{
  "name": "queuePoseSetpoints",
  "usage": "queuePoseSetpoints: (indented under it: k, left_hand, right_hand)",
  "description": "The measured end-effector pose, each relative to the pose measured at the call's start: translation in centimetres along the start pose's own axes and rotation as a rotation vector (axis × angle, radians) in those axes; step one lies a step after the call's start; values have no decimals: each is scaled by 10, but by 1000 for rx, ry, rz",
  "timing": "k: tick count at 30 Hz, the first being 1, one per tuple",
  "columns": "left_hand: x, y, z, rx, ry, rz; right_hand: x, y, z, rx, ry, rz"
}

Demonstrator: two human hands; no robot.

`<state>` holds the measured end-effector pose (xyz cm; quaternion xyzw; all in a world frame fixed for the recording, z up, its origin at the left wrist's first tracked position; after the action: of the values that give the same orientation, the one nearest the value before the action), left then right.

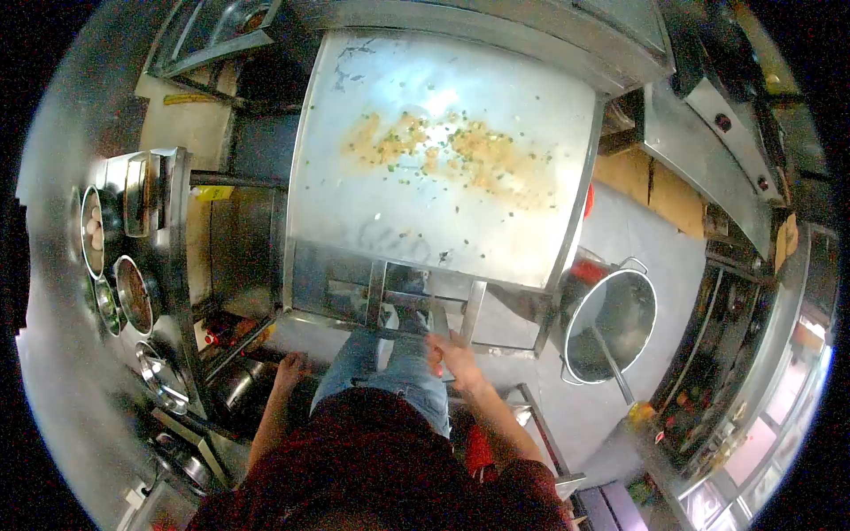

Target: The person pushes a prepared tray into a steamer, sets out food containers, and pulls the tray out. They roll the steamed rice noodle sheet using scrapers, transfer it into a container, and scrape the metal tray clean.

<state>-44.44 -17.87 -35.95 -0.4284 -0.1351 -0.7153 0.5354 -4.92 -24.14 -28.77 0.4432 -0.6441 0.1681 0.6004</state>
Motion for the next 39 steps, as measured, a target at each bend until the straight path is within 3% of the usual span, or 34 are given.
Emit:
queuePoseSetpoints:
  k: [2, 6, 10, 13, 14, 15, 16, 17, 19, 23, 27, 36, 37, 38, 39]
  left_hand:
    - [-12, -5, -15, 3, 4, 6]
    - [-15, 5, 6, 3, -17, 7]
    - [-55, 3, -57, 156, -39, -140]
    - [-33, 12, 1, 88, 28, -49]
    - [-35, 18, -9, 255, 10, -110]
    - [-34, 23, -8, 418, -5, -174]
    - [-39, 29, -4, 582, -14, -242]
    - [-38, 20, -13, 235, 20, -80]
    - [-34, 21, -6, 44, -3, -76]
    - [-40, 23, -25, 87, -20, -54]
    - [-40, 26, -24, 117, -38, -83]
    - [-32, 16, -3, 8, -7, -29]
    - [-30, 15, -5, 22, -15, -13]
    - [-28, 14, -6, 9, -11, -3]
    - [-23, 12, -4, -3, -9, 7]
  right_hand:
    - [-1, 2, -8, 42, -64, 26]
    - [6, 1, -93, 24, -86, 13]
    - [-15, 6, -187, 133, -270, 75]
    - [-20, 5, -274, 114, -582, 123]
    - [-13, 13, -297, -47, -605, 12]
    - [-10, 18, -306, 15, -622, 23]
    - [-17, 14, -301, 134, -616, 114]
    - [-23, 13, -292, 258, -605, 206]
    - [-12, 35, -266, 265, -509, 106]
    - [-33, 22, -213, 183, -392, 80]
    - [-38, 11, -207, 142, -325, 76]
    - [-54, 10, -313, 96, -495, 30]
    - [-56, 8, -330, 147, -489, 140]
    - [-56, 18, -344, 139, -485, 55]
    - [-70, 13, -368, 254, -562, 111]
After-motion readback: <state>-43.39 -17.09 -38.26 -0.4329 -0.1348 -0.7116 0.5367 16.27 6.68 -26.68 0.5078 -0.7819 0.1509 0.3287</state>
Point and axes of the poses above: each hand's wrist, its own x-axis away from the middle knuckle, its own y-axis out of the palm, z = x × y, the point moved 9 cm from there along -x, towards the middle knuckle, and after that the axes turned 10 degrees about y, right-handed, at the moved point
